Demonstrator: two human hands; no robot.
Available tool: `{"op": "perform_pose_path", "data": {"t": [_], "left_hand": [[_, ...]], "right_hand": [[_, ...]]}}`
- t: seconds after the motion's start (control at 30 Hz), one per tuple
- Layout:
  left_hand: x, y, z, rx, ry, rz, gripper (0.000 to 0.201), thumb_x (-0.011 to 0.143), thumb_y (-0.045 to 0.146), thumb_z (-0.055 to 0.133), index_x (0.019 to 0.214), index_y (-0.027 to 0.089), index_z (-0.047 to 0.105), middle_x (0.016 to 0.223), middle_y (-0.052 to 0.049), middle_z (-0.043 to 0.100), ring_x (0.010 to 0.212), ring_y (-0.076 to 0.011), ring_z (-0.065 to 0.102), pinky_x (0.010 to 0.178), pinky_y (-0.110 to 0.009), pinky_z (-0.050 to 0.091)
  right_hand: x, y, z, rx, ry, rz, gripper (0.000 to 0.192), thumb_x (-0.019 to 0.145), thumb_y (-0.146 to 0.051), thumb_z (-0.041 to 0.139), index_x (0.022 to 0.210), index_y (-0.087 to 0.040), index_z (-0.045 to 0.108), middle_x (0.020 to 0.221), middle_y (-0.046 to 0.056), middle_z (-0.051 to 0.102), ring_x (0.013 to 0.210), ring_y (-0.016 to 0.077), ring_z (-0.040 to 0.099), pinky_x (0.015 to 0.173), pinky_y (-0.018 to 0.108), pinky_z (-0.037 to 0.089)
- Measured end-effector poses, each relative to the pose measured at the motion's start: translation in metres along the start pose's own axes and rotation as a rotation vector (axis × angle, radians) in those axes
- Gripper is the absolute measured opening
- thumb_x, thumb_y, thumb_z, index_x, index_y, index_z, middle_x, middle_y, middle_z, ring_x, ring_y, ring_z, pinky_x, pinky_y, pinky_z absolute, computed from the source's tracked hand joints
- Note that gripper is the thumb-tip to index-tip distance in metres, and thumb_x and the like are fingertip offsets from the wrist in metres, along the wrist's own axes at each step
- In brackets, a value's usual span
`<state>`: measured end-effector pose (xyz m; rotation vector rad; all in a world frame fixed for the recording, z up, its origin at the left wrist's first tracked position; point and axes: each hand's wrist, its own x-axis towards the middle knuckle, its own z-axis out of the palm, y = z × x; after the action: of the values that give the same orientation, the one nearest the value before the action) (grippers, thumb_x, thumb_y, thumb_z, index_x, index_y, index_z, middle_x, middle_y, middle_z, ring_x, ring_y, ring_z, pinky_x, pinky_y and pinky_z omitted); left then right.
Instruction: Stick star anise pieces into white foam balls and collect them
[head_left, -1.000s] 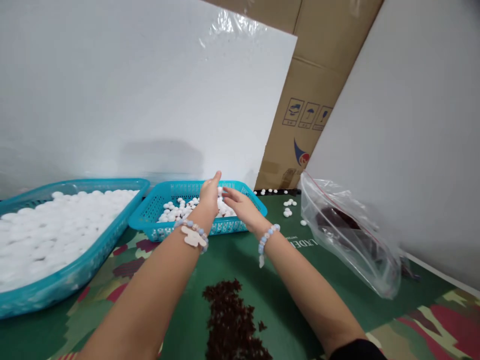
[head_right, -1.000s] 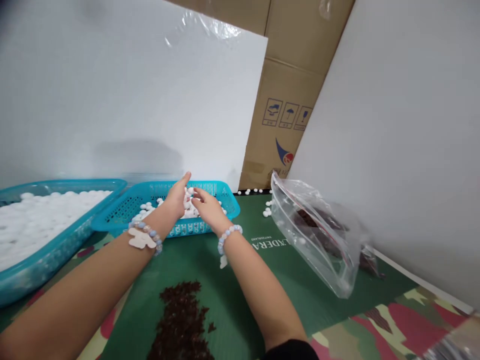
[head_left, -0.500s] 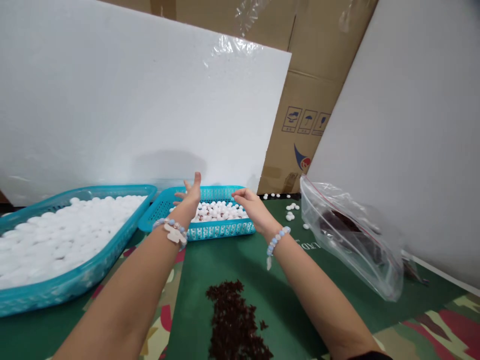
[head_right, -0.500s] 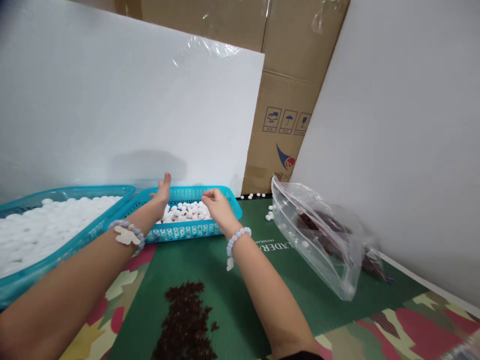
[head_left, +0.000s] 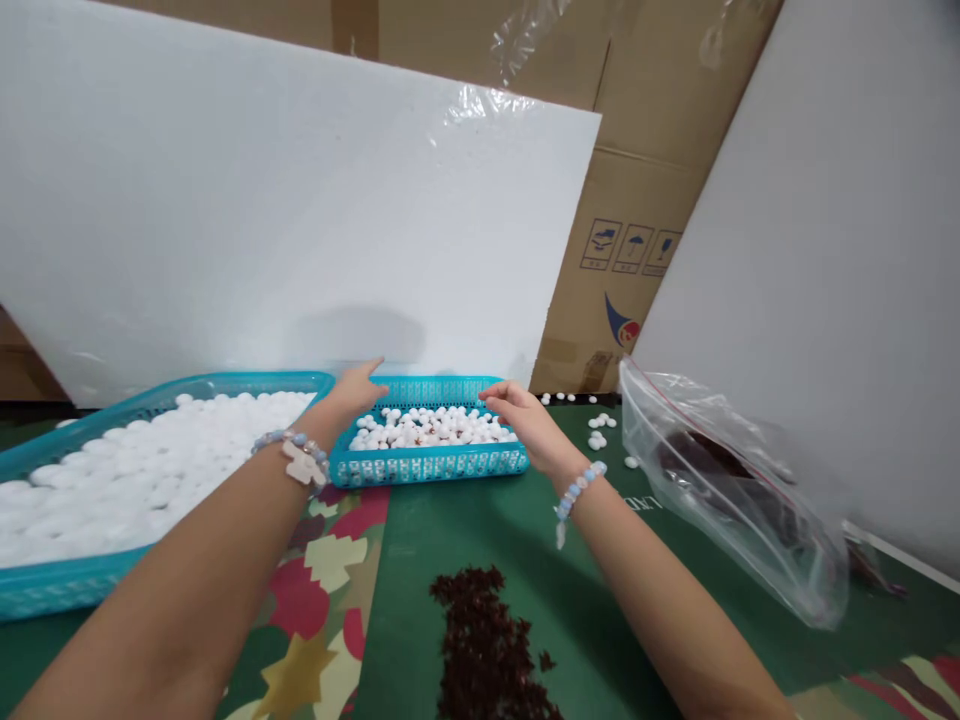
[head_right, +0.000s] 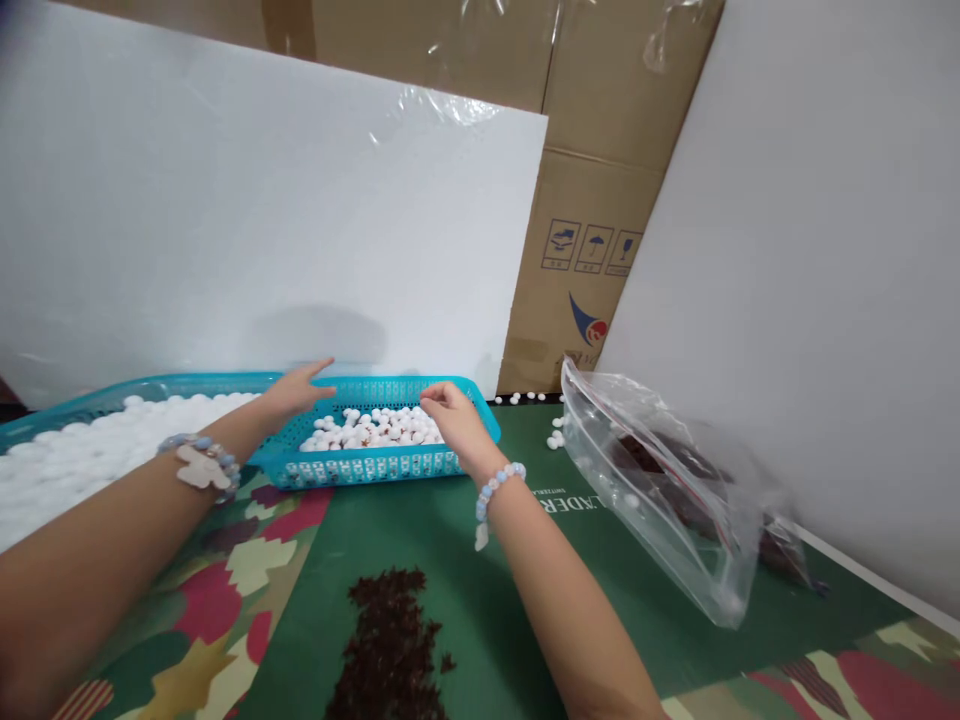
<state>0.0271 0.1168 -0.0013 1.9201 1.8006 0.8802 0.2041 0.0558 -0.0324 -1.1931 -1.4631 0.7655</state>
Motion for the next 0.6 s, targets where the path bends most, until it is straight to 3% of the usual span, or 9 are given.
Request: {"op": "perform_pose_path", "data": {"t": [0.1,0.2,0.33,0.4,0.47,0.6], "left_hand": [[0.002,-0.007,-0.027,0.126,0.004,-0.023,0.030,0.070,0.024,0.040,0.099,0.016,0.039,0.099,-0.007,0.043,0.084,-0.0162,0.045,0.069,-0.035,0.039],[-0.003,-0.030,-0.064,0.251,-0.044,-0.099,0.023,0.069,0.022,0.042,0.091,0.013,0.045,0.094,-0.005,0.046,0.083,-0.0159,0.045,0.069,-0.034,0.038],[-0.027,-0.073,-0.103,0.356,-0.169,-0.258,0.015,0.069,0.021,0.043,0.078,0.011,0.050,0.082,-0.003,0.051,0.073,-0.0127,0.048,0.064,-0.031,0.040],[-0.041,-0.089,-0.111,0.380,-0.208,-0.313,0.016,0.069,0.021,0.043,0.077,0.010,0.050,0.079,-0.003,0.052,0.071,-0.0120,0.049,0.063,-0.030,0.040],[-0.051,-0.099,-0.112,0.389,-0.224,-0.334,0.016,0.069,0.022,0.043,0.076,0.010,0.050,0.078,-0.003,0.052,0.071,-0.0119,0.049,0.063,-0.030,0.040],[-0.057,-0.107,-0.104,0.416,-0.264,-0.323,0.016,0.069,0.023,0.043,0.076,0.011,0.050,0.079,-0.003,0.052,0.072,-0.0121,0.049,0.063,-0.030,0.040]], "right_hand": [[-0.001,0.001,-0.003,-0.049,-0.096,-0.023,0.007,0.070,-0.017,0.038,0.072,-0.014,0.044,0.078,0.002,0.049,0.074,0.0106,0.045,0.064,0.025,0.036],[-0.008,-0.004,-0.007,-0.122,-0.256,-0.065,0.008,0.068,-0.018,0.038,0.069,-0.016,0.046,0.074,0.001,0.049,0.069,0.0105,0.046,0.060,0.023,0.035],[-0.032,-0.024,-0.012,-0.268,-0.648,-0.139,0.011,0.058,-0.007,0.048,0.059,-0.016,0.054,0.061,-0.001,0.053,0.059,0.0118,0.047,0.055,0.024,0.035],[-0.046,-0.033,-0.012,-0.632,-0.923,-0.255,0.021,0.060,-0.006,0.046,0.073,-0.018,0.056,0.074,0.003,0.056,0.069,0.0158,0.049,0.061,0.028,0.037],[-0.056,-0.038,-0.011,-0.837,-1.068,-0.248,0.031,0.059,-0.005,0.049,0.086,-0.019,0.054,0.085,0.005,0.055,0.078,0.0200,0.049,0.066,0.033,0.038],[-0.064,-0.032,-0.005,-0.892,-1.112,-0.134,0.045,0.054,-0.008,0.055,0.097,-0.021,0.049,0.097,0.005,0.051,0.085,0.0218,0.048,0.070,0.033,0.039]]}}
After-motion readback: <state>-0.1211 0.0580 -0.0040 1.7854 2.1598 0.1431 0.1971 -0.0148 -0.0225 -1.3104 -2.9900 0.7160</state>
